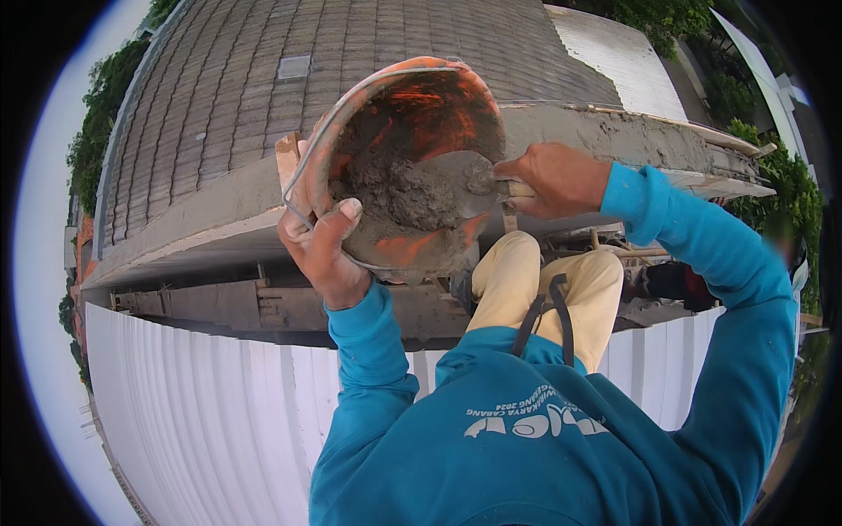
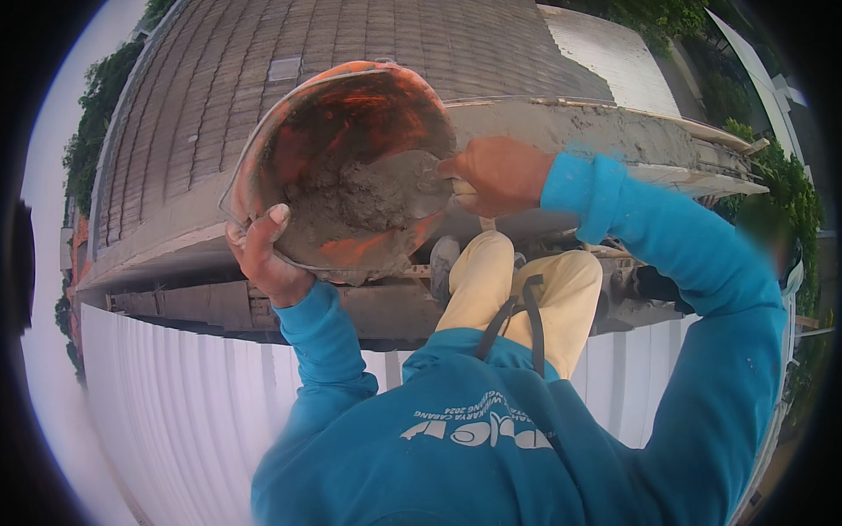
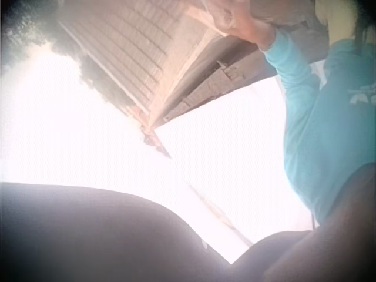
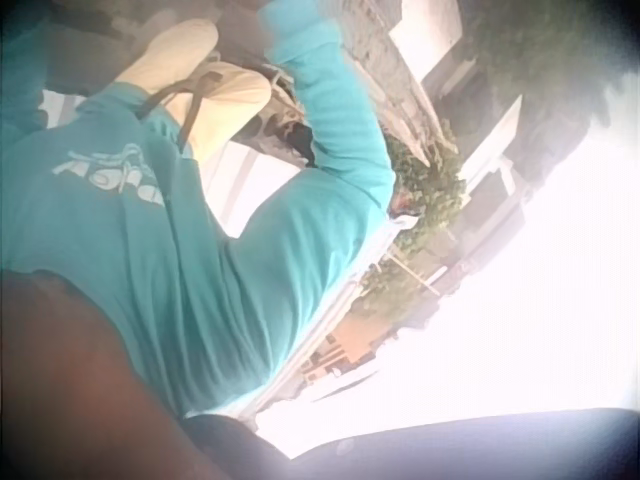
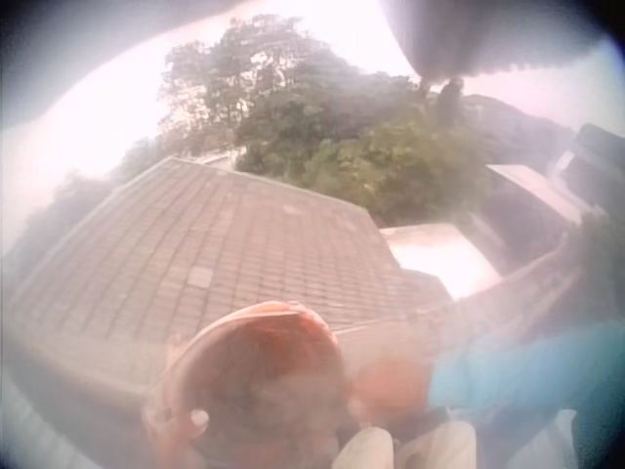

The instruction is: The person scoops wet cement from a bucket using a trowel and applies it to the edge of a roof, smoothing the surface. Another worker is visible nearby also applying cement.

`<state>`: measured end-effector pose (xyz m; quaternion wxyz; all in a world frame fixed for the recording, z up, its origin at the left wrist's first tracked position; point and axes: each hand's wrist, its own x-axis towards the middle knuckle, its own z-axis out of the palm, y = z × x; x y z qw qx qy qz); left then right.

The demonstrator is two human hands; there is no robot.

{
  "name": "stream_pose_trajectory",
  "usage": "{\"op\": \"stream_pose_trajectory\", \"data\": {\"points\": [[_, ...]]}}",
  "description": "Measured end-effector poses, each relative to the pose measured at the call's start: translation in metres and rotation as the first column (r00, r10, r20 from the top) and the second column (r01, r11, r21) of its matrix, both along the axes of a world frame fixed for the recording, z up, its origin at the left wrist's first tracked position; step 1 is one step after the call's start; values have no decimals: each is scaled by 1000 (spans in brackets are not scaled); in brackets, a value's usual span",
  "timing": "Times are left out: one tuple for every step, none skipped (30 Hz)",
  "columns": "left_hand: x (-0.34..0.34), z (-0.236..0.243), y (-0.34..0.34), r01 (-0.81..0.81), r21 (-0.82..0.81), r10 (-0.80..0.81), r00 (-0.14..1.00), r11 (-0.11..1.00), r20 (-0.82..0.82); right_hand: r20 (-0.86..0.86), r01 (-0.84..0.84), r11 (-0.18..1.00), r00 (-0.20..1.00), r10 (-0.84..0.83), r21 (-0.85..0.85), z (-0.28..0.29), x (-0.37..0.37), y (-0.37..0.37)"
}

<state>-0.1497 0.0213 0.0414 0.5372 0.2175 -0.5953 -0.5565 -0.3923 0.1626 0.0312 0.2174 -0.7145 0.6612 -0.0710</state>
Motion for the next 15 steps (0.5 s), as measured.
{"op": "stream_pose_trajectory", "data": {"points": [[-5, 0, 1, 14, 6, -14, 1000, 1000, -13, 62, 21, 1000, 998, -21, -8, -3, 3, 2], [-6, 0, 2, 22, 10, -22, 1000, 1000, -22, 96, 38, 999, 995, -37, -11, -9, 9, 2], [-5, 2, 4, 32, 6, -32, 999, 999, -23, 134, 50, 999, 990, -48, -11, -14, 16, 0], [-4, 4, 7, 41, 2, -41, 999, 999, -25, 177, 52, 999, 983, -52, 3, -13, 22, -1], [-5, 4, 8, 34, 6, -34, 999, 999, -34, 221, 55, 998, 974, -57, 16, -12, 28, -2], [-7, 5, 9, 34, 5, -34, 999, 999, -43, 306, 87, 996, 949, -78, -14, -17, 33, 0], [-10, 6, 9, 28, 4, -27, 998, 1000, -48, 392, 115, 992, 916, -88, -46, -27, 38, 0], [-13, 9, 11, 27, -3, -27, 999, 1000, -46, 474, 147, 986, 876, -93, -77, -34, 41, 1], [-18, 9, 11, -11, -1, 11, 1000, 1000, -24, 506, 177, 979, 856, -105, -97, -38, 42, 0], [-21, 8, 11, -55, -1, 55, 999, 999, 0, 539, 203, 972, 835, -110, -117, -41, 43, -1], [-24, 7, 9, -96, -2, 96, 995, 995, 24, 571, 231, 963, 813, -114, -136, -42, 41, -1], [-25, -4, 2, -140, 19, 139, 990, 990, 29, 571, 210, 972, 813, -113, -108, -39, 33, -3], [-25, -7, -2, -161, 56, 161, 987, 985, 16, 546, 214, 973, 827, -134, -86, -32, 28, -3], [-27, -8, -4, -180, 95, 181, 983, 979, 3, 520, 221, 973, 840, -157, -63, -23, 23, -1], [-30, -10, -4, -182, 126, 188, 982, 975, -37, 496, 228, 973, 850, -179, -39, -17, 17, 4]]}}
